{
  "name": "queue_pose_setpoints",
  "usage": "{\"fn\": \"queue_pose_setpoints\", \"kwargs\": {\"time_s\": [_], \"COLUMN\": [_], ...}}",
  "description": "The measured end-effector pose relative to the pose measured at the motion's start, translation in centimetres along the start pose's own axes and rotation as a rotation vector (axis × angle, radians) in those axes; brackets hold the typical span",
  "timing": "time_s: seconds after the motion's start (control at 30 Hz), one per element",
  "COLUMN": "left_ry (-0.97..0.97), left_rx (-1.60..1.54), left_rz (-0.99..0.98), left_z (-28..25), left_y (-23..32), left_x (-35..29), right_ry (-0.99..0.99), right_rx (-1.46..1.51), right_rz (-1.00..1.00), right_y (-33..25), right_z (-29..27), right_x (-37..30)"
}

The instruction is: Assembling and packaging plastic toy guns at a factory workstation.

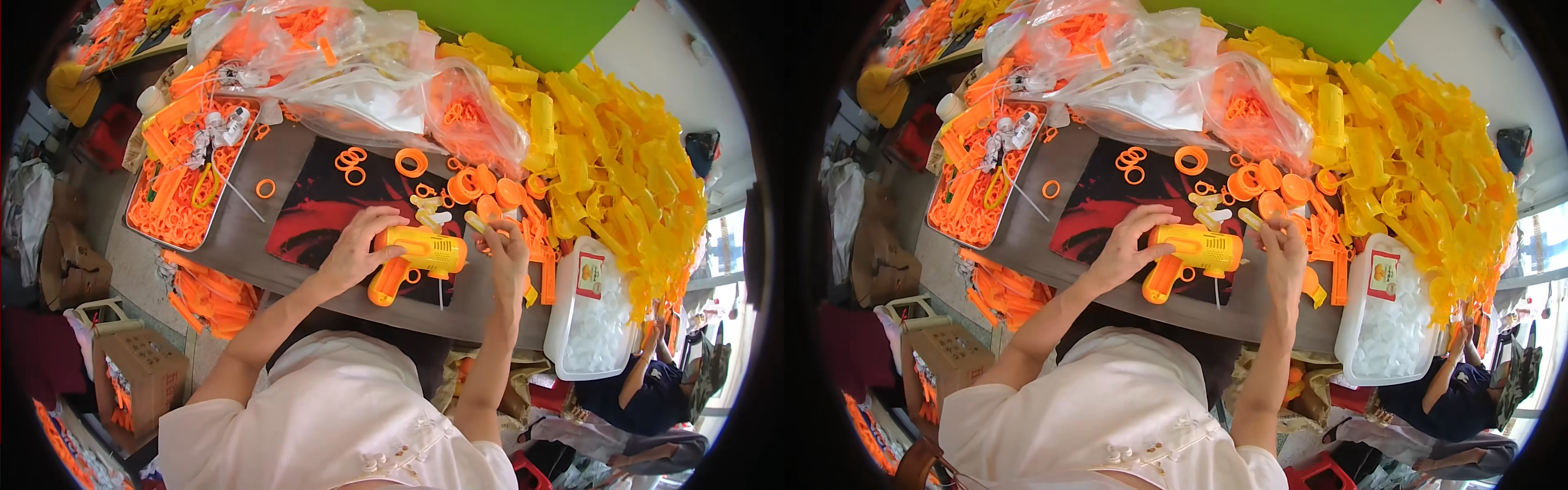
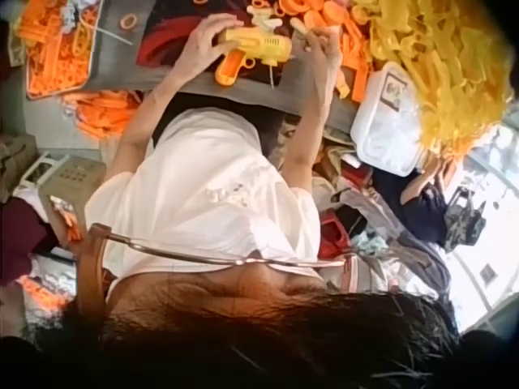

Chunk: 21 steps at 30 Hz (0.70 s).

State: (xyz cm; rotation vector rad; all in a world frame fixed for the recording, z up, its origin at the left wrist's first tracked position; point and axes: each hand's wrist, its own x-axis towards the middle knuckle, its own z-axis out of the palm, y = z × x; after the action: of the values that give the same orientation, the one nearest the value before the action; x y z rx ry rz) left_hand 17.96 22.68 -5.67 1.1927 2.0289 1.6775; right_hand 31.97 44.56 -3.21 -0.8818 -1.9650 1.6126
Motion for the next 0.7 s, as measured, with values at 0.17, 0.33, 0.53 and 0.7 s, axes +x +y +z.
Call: {"fn": "queue_pose_setpoints", "kwargs": {"time_s": [0.17,0.33,0.53,0.7], "left_ry": [-0.111,-0.140,-0.119,-0.147], "left_rx": [0.383,0.336,0.336,0.366], "left_rz": [0.214,0.202,0.198,0.170], "left_z": [-1.0,-0.8,-0.6,-0.8], "left_y": [1.2,1.2,1.4,2.1], "left_x": [0.7,1.3,1.0,1.1], "right_ry": [-0.043,-0.083,-0.141,-0.168], "right_rx": [0.051,-0.225,-0.345,-0.491], "right_rz": [0.071,-0.124,-0.228,-0.272], "right_y": [-1.8,1.0,0.6,-0.4], "right_z": [-0.6,-0.3,2.1,3.4], "right_x": [-3.3,-2.8,-2.6,-2.2]}}
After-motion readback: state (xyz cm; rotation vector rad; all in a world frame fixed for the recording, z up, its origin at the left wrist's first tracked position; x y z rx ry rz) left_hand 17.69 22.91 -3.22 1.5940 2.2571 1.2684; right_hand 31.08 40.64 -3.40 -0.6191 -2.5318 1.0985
